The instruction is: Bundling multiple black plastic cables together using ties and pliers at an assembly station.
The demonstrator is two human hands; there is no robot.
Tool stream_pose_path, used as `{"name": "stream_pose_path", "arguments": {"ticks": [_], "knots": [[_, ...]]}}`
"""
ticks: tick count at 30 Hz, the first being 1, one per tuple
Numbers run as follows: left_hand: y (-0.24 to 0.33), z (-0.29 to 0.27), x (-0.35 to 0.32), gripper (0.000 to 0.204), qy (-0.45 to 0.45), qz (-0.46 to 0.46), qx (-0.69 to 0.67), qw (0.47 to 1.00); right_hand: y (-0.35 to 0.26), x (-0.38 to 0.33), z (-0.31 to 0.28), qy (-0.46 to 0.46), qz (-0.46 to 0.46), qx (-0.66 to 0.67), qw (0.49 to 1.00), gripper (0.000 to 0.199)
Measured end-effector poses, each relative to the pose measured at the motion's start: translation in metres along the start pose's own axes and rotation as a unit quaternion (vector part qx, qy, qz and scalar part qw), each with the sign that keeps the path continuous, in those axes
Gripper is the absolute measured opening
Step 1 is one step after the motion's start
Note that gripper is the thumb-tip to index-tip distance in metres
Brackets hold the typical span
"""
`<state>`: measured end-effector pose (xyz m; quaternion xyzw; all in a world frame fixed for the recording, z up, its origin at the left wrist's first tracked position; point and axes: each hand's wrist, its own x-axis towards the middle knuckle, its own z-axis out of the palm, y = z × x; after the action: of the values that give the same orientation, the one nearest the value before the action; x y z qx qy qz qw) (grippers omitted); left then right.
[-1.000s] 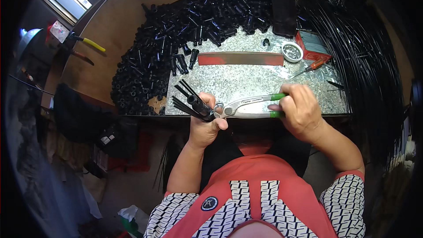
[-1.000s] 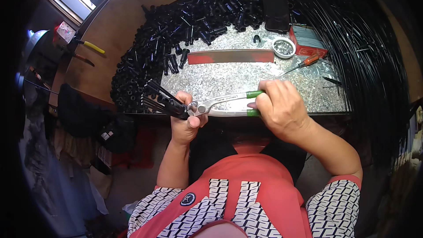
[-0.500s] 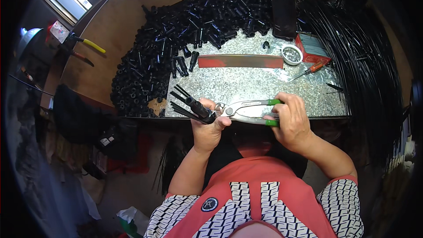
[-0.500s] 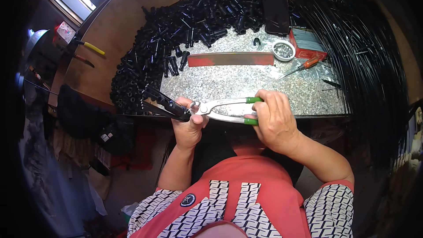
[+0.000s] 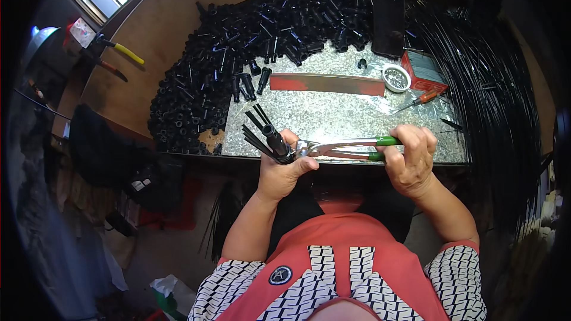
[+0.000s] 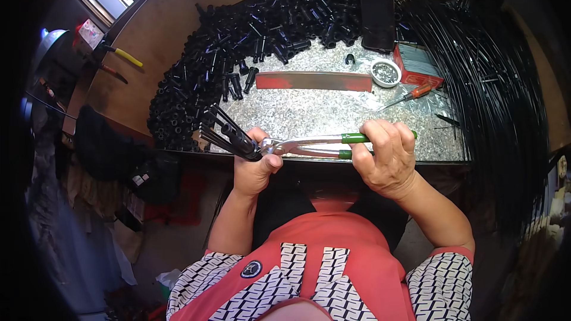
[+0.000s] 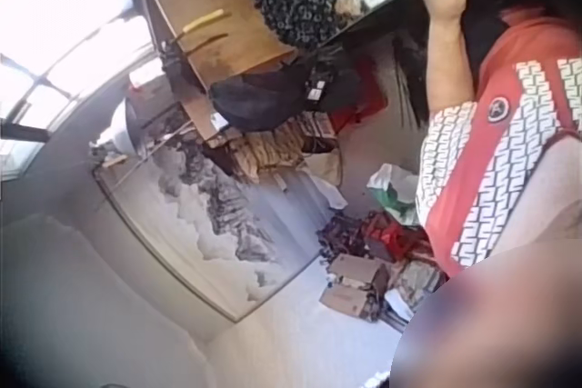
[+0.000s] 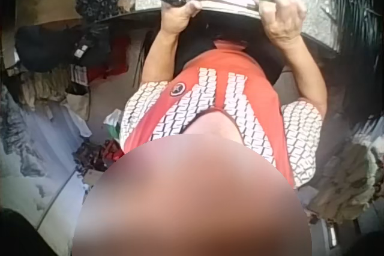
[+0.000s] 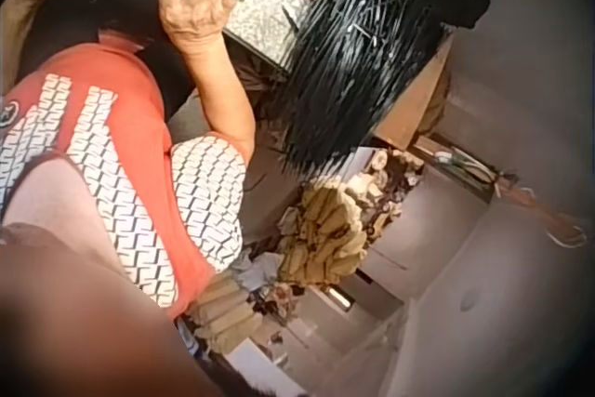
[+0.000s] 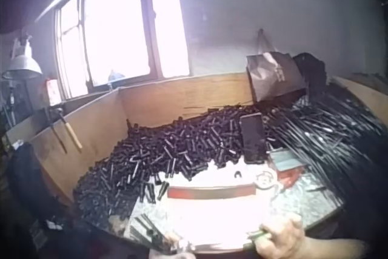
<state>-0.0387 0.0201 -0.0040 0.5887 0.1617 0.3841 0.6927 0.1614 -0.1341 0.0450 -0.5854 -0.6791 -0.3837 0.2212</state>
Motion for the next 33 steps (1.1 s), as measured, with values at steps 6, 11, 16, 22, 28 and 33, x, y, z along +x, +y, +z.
{"name": "stream_pose_path", "arguments": {"ticks": [6, 11, 16, 22, 28, 33], "knots": [[0.005, 0.004, 0.002, 0.046, 0.0, -0.005, 0.003, 1.0, 0.001, 0.0, 0.001, 0.018, -0.017, -0.038, 0.999, 0.02], [0.001, -0.001, 0.004, 0.046, -0.006, 0.001, 0.021, 1.0, 0.002, 0.001, -0.001, 0.011, -0.02, -0.043, 0.999, 0.019], [-0.002, -0.003, 0.005, 0.045, -0.009, 0.001, 0.023, 1.0, 0.003, 0.004, -0.002, 0.01, -0.029, -0.056, 0.998, 0.016], [0.003, 0.001, 0.003, 0.041, -0.001, -0.055, -0.009, 0.998, 0.002, 0.002, -0.006, -0.028, -0.008, -0.013, 0.999, 0.024], [-0.002, 0.001, 0.005, 0.043, -0.011, -0.005, 0.02, 1.0, 0.005, 0.003, 0.0, 0.038, -0.035, -0.071, 0.996, 0.016], [-0.003, -0.001, 0.006, 0.043, -0.017, -0.018, 0.02, 0.999, 0.003, 0.005, -0.007, 0.003, -0.024, -0.06, 0.998, 0.021]]}}
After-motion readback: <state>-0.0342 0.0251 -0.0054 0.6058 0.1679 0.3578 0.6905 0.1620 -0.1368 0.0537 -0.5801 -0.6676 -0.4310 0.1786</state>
